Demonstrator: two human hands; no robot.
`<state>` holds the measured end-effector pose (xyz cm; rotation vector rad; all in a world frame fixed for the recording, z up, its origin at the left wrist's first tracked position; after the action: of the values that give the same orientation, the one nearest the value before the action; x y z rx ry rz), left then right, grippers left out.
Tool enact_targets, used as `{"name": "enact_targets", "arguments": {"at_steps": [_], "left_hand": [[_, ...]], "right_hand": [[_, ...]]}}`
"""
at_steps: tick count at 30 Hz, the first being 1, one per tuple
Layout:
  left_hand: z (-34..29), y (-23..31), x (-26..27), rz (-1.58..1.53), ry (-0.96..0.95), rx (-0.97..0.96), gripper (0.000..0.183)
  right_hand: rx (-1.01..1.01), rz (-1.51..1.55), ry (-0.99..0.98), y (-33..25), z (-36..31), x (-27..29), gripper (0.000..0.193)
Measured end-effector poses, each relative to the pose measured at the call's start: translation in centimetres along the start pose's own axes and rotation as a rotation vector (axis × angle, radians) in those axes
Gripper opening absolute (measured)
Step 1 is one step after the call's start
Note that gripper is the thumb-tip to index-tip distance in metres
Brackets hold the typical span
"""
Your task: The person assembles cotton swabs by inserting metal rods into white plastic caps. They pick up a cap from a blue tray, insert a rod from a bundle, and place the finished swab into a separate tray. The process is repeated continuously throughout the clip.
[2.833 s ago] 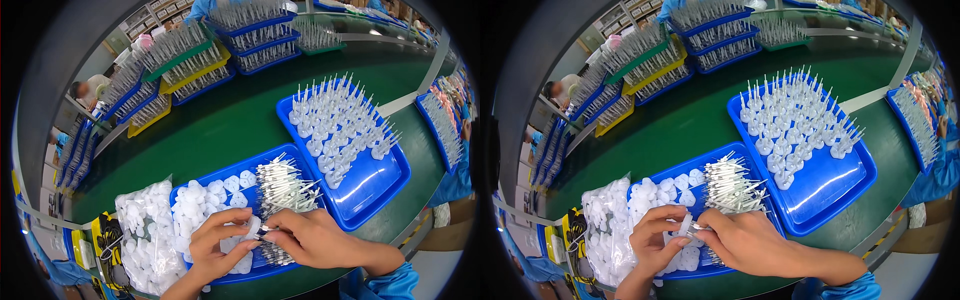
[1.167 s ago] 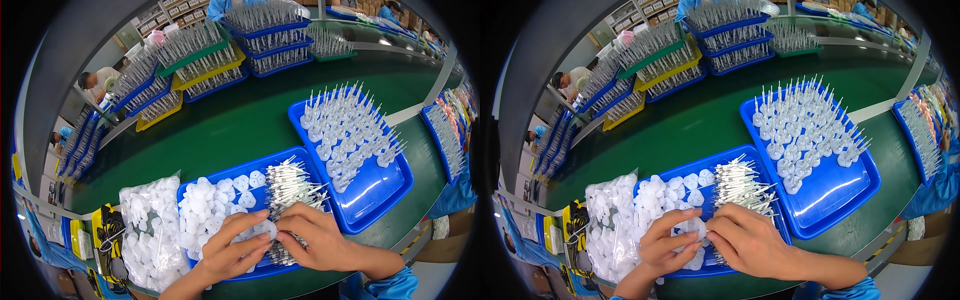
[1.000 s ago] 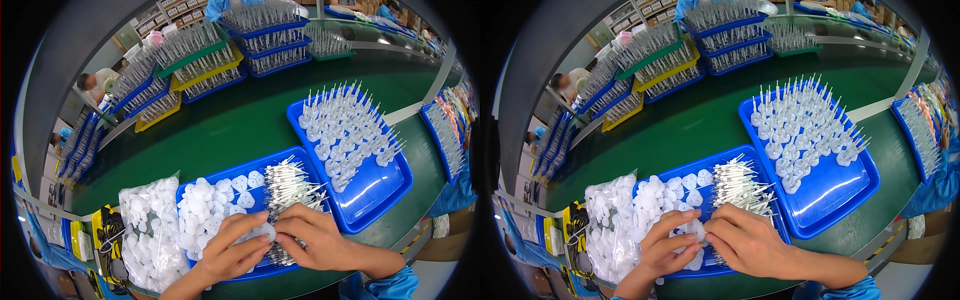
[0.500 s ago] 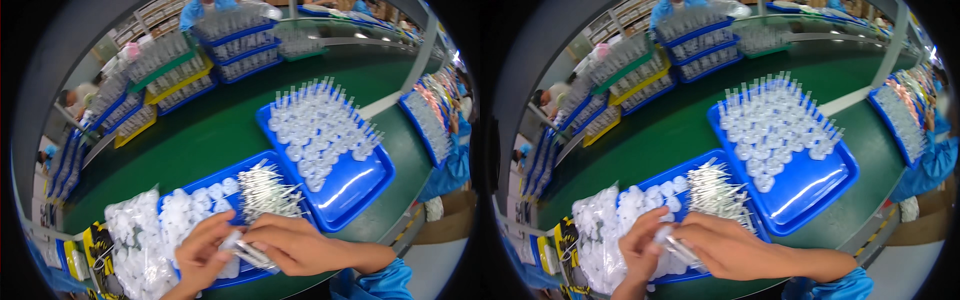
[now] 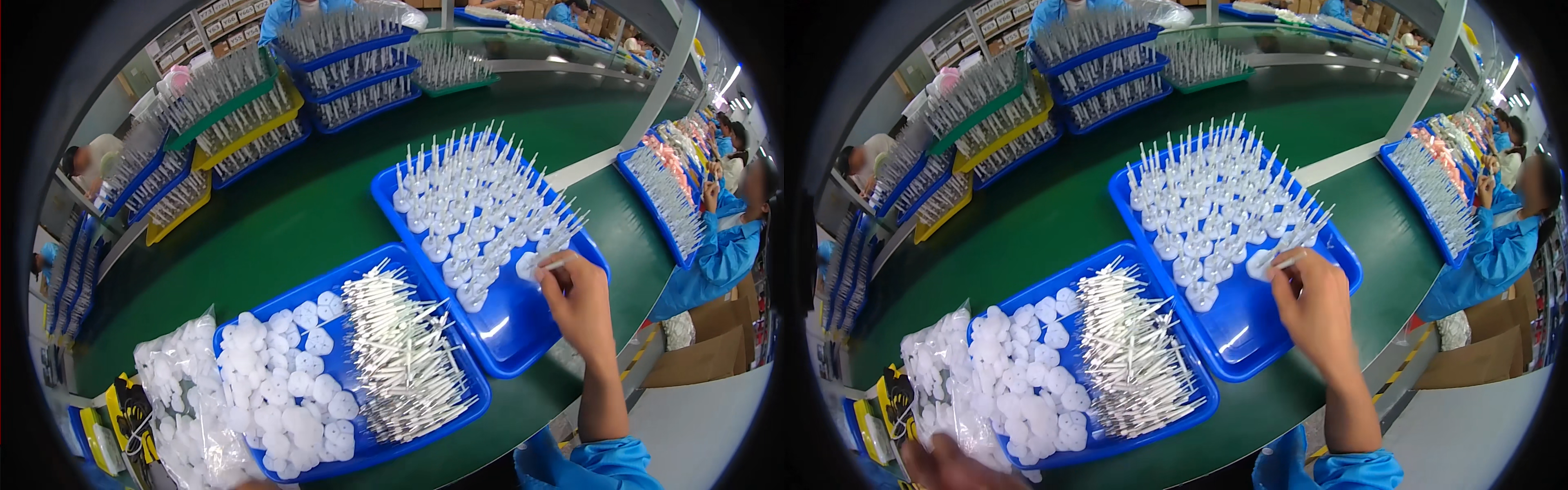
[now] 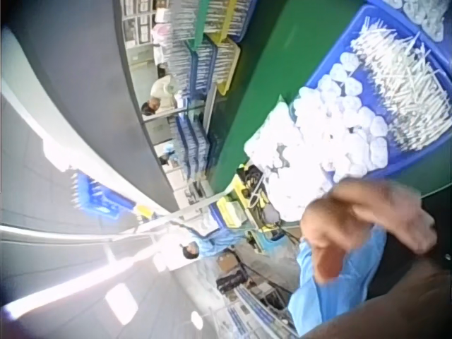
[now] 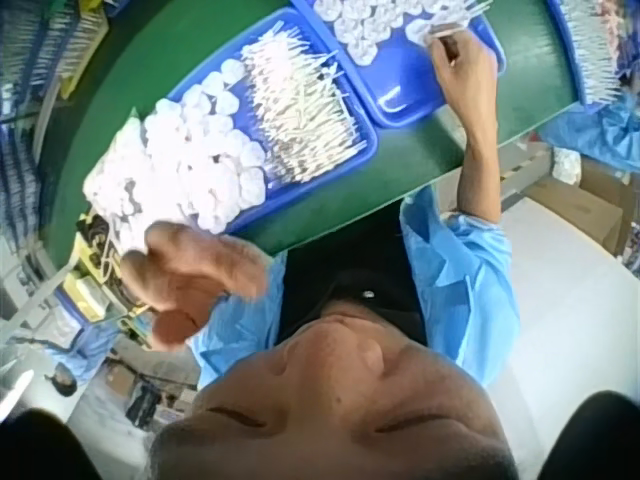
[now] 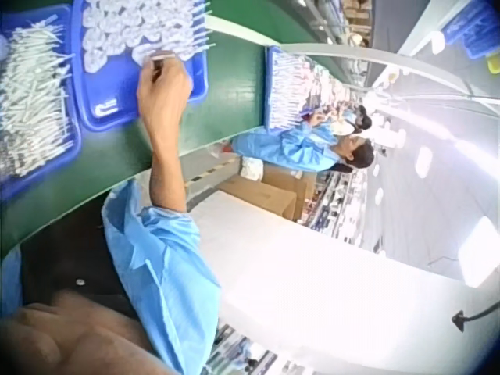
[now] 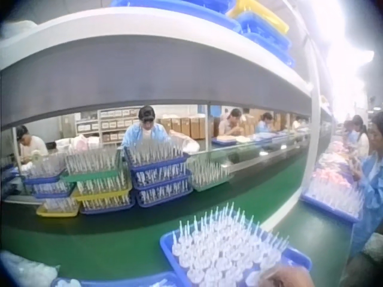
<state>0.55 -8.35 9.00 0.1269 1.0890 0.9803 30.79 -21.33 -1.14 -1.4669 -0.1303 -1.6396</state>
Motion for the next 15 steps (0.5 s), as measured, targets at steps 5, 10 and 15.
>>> {"name": "enact_targets", "arguments": {"at_steps": [5, 10, 15], "left_hand": [[-1.1, 1.5, -2.3, -0.104, -0.029, -0.017, 0.024], [0.2, 2.6, -2.7, 0.066, 0.110, 0.020, 0.022], [-2.4, 3.0, 2.3, 0.766, 0.367, -0.118, 0.035]], "right_hand": [[-0.046, -0.270, 0.061, 1.6, 1.8, -2.5, 0.015], [0.006, -0.282, 0.164, 0.8, 0.4, -0.6, 0.013], [0.483, -0.110, 0.052, -6.6, -1.7, 1.3, 0.016]]}}
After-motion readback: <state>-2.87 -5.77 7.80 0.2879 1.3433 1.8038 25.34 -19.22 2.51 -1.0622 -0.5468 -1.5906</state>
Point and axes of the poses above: each hand's wrist, its own z-axis towards the middle knuckle, its own x-axis out of the back of the hand, y = z × x, the point moved 3 cm from there along z, towards the middle knuckle, and after that the axes turned 15 degrees about -z, right-handed, at the moved point
